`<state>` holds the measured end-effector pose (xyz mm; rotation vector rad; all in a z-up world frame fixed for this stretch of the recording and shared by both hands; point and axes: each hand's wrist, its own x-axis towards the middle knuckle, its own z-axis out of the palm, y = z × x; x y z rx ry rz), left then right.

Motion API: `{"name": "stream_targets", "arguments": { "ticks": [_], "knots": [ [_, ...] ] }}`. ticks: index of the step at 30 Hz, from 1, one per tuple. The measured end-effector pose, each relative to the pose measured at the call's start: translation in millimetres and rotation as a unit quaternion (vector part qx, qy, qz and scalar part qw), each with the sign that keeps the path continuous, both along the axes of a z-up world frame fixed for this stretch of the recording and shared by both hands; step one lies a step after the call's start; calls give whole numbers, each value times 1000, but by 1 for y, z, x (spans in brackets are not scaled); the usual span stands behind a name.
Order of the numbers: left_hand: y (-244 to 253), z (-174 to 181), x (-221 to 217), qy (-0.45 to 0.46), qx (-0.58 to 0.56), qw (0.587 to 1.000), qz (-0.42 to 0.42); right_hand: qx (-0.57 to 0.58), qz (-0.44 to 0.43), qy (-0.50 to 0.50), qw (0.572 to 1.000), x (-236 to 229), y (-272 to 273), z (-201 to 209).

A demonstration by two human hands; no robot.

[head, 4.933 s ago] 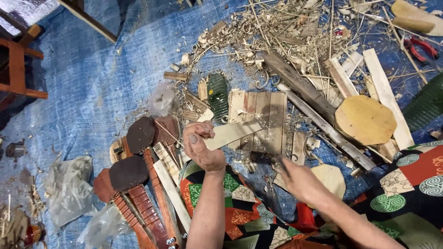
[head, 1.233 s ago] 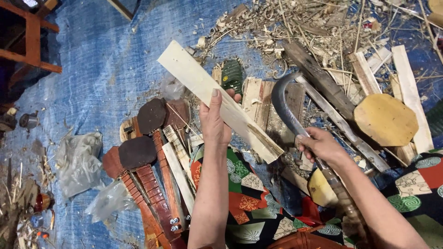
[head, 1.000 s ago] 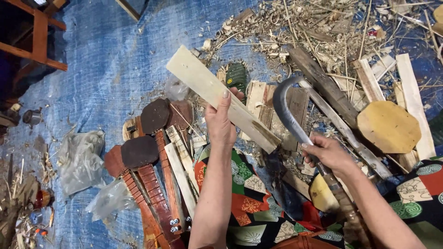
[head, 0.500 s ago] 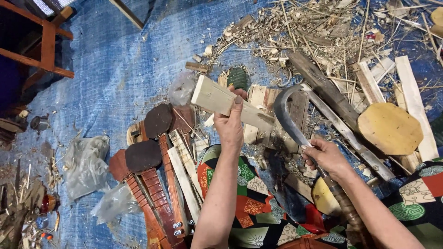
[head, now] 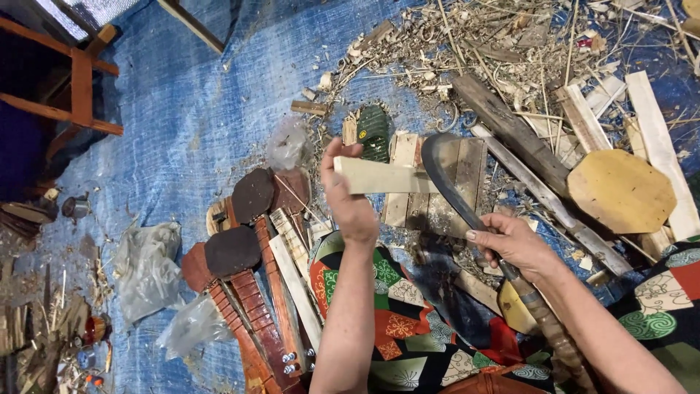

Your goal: Shaping a small wooden component using a manual shaving tool.

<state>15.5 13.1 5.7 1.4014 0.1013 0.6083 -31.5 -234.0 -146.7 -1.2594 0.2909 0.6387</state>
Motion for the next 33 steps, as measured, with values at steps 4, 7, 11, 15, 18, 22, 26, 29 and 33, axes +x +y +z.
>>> {"name": "stream_targets", "arguments": {
  "ticks": [4,7,11,15,18,22,26,29,33],
  "knots": [
    [-2,18,-6,-16,-87,996,-10,108,8,47,993,-2,-5,33],
    [4,13,-13,-2,-24,1000,-12,159,57,58,984,-1,-11,58],
    [5,31,-27,13,153,988,14,87,115,41,989,0,-5,82],
    [10,14,-35,7,175,984,27,-13,153,19,988,-8,12,85],
    [4,4,-40,-14,186,981,59,-61,198,23,978,-14,17,113],
    [-8,4,-46,7,196,976,92,-25,261,13,965,-22,17,129],
    [-13,-2,-48,-26,184,979,80,59,277,-23,959,-32,16,144],
    [-25,4,-50,-11,206,973,105,39,283,15,958,-25,19,162],
    [-12,-17,-49,-22,185,968,169,105,190,-3,976,-27,34,80]
  ]
}}
